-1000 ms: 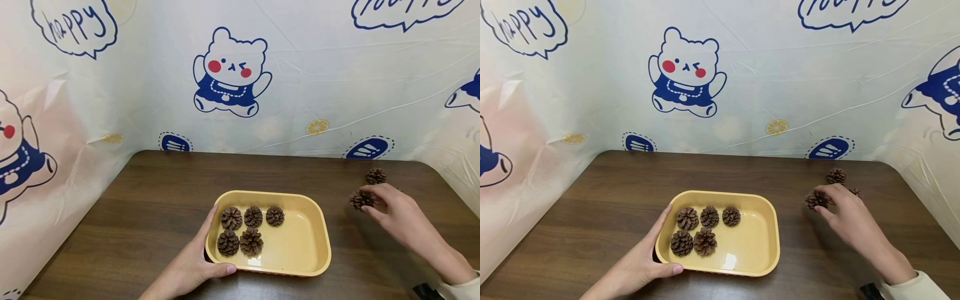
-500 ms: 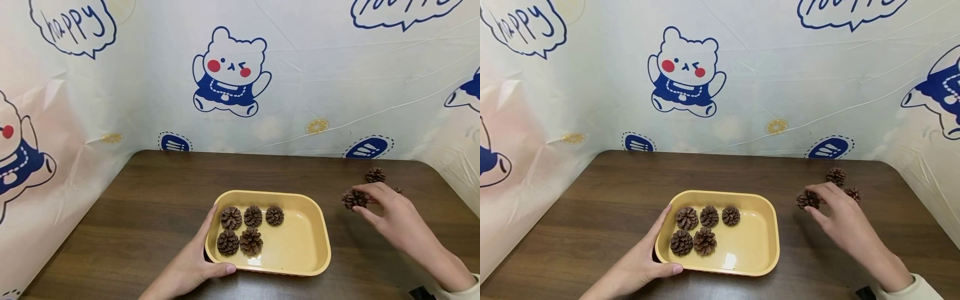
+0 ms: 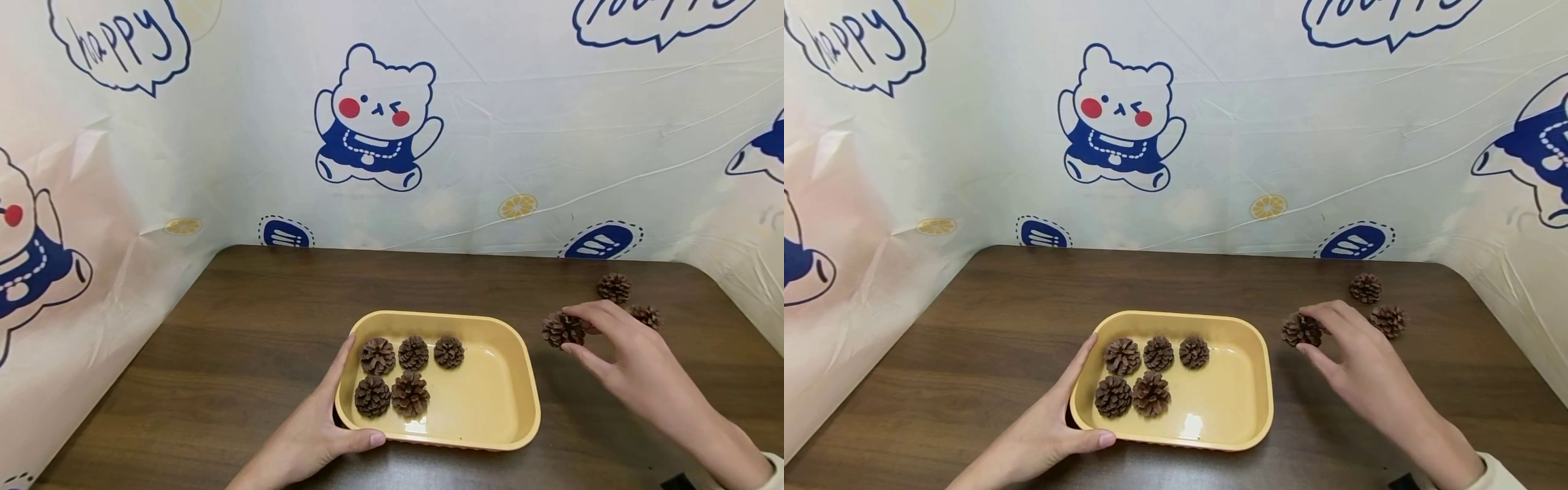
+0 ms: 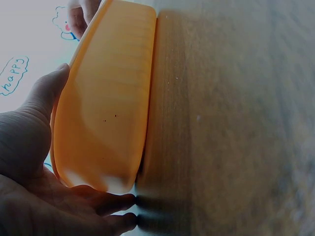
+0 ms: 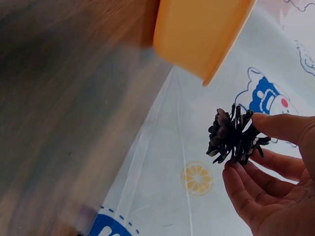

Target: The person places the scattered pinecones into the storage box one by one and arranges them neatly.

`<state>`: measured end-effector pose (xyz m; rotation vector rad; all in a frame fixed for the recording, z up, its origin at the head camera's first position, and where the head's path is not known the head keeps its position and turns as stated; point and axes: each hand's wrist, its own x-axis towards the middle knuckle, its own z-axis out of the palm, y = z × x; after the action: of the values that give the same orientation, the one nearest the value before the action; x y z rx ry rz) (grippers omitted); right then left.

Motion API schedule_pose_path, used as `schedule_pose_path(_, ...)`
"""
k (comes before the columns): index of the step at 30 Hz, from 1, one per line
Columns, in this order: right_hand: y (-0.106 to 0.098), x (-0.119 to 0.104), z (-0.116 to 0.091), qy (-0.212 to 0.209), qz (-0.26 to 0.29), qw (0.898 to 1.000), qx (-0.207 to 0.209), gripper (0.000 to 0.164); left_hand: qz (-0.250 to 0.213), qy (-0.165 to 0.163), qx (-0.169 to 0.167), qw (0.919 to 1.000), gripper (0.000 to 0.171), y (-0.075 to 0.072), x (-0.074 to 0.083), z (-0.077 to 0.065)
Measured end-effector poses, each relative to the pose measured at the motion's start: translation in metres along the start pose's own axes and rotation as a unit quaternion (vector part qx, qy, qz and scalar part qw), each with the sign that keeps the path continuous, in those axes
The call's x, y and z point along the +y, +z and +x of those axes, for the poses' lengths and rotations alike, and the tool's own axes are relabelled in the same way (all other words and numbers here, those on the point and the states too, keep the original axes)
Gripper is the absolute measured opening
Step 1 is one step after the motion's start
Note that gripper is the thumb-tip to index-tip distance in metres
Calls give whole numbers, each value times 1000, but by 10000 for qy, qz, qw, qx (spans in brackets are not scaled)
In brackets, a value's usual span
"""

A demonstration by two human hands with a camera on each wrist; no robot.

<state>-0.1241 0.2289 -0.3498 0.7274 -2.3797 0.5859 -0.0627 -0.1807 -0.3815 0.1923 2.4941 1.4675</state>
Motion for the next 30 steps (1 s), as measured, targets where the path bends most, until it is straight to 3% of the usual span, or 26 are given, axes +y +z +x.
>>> schedule_pose_path(4,0,-7,1,-6,149,9999,-15,52,9,-18,10,10000,137,0,0,0)
schedule_pose_path(10,2,-19,2,-167,452,9988,12,35,12,-22,11,10000,137,0,0,0)
schedule_pose_path(19,12,-38,4,-452,946,9945,-43,55,13,-57,32,10000,137,0,0,0)
schedule_pose_path(30,27,-50,1,-597,1270,9897,-290,44,-30,-35,17,10000,137,0,0,0)
